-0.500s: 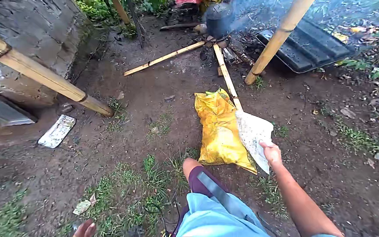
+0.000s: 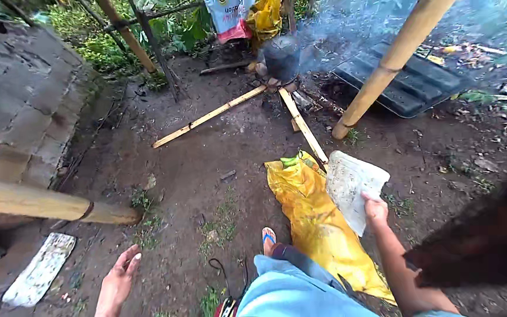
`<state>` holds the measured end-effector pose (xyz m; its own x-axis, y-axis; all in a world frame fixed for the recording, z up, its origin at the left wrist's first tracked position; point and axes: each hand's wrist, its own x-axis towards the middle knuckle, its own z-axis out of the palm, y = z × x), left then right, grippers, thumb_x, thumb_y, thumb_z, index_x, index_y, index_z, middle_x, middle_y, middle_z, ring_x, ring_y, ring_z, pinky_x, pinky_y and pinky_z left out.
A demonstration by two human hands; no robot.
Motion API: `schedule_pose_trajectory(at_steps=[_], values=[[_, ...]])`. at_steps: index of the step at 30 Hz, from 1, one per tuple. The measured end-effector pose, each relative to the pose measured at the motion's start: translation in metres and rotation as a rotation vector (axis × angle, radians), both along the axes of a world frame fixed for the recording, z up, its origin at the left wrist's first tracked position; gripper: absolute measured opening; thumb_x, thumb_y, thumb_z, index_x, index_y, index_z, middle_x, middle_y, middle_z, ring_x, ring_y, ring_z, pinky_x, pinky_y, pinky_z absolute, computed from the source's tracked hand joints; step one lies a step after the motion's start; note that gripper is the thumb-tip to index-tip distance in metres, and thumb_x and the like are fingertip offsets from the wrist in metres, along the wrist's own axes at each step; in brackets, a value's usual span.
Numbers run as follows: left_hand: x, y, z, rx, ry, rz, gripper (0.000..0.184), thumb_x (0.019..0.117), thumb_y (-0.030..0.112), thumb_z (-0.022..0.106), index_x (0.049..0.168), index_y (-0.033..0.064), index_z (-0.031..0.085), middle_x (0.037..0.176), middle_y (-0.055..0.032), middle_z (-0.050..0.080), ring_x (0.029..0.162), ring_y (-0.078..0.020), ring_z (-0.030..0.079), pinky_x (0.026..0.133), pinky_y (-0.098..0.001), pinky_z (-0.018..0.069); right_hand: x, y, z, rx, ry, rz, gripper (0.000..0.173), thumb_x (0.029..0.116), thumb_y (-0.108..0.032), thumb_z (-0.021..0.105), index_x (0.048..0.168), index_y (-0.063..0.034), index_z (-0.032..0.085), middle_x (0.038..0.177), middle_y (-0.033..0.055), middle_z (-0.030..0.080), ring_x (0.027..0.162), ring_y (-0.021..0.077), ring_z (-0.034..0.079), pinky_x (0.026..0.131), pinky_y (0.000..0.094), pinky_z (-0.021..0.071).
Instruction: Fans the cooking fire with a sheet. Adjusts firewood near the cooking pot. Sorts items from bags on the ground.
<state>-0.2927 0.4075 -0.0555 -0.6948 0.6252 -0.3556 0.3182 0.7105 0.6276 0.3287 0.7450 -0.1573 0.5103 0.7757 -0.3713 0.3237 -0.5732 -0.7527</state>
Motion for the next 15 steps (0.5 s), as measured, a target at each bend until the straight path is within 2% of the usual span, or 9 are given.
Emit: schedule_pose_trajectory(at_steps=[3,6,9,12,15], values=[[-0.028,0.073,-0.024,0.058,-0.079,-0.049,0.042,0.1068,0.015,0.051,0.146,-0.0008,0.051,0.143,-0.0222,0.059,0.132,-0.0321,0.057,0.112,-0.0505,0.0431,-0.094,0.057,0.01,-0.033,0.063,0.16,0.036,0.1036,-0.023,0.063,0.128,0.0037,0.065,0.124,0.0248,0.068,0.116,0.0332,0.066,0.104,0.0528,0.0492],[-0.046,0.134,-0.049,0.025,-0.164,-0.147,0.043,0.1057,0.014,0.052,0.145,-0.0014,0.052,0.141,-0.0229,0.06,0.129,-0.0342,0.059,0.111,-0.0536,0.0441,-0.187,0.116,0.025,-0.021,0.266,0.31,0.033,0.1032,-0.02,0.064,0.126,0.0036,0.063,0.112,0.0192,0.071,0.099,0.0237,0.07,0.091,0.0435,0.0579],[-0.076,0.192,-0.068,-0.041,-0.216,-0.218,0.042,0.106,0.014,0.053,0.145,-0.0015,0.052,0.142,-0.0233,0.06,0.132,-0.0348,0.058,0.113,-0.053,0.043,-0.258,0.169,0.042,0.012,0.446,0.354,0.029,0.104,-0.015,0.062,0.126,0.0042,0.061,0.108,0.0157,0.071,0.094,0.0175,0.071,0.086,0.0365,0.0597],[-0.119,0.257,-0.086,-0.122,-0.247,-0.262,0.042,0.1064,0.016,0.054,0.145,0.0002,0.052,0.142,-0.0215,0.06,0.133,-0.0331,0.057,0.114,-0.0511,0.0416,-0.287,0.221,0.031,0.054,0.509,0.235,0.028,0.1046,-0.013,0.06,0.127,0.0043,0.059,0.109,0.014,0.07,0.094,0.0149,0.069,0.085,0.0334,0.0588],[-0.174,0.32,-0.114,-0.233,-0.272,-0.25,0.042,0.1072,0.016,0.054,0.145,-0.0014,0.052,0.14,-0.0242,0.06,0.129,-0.036,0.06,0.112,-0.0526,0.0431,-0.268,0.246,-0.014,0.044,0.438,-0.05,0.036,0.1046,-0.02,0.061,0.132,0.0031,0.058,0.114,0.0178,0.069,0.098,0.0212,0.069,0.088,0.0414,0.0586]])
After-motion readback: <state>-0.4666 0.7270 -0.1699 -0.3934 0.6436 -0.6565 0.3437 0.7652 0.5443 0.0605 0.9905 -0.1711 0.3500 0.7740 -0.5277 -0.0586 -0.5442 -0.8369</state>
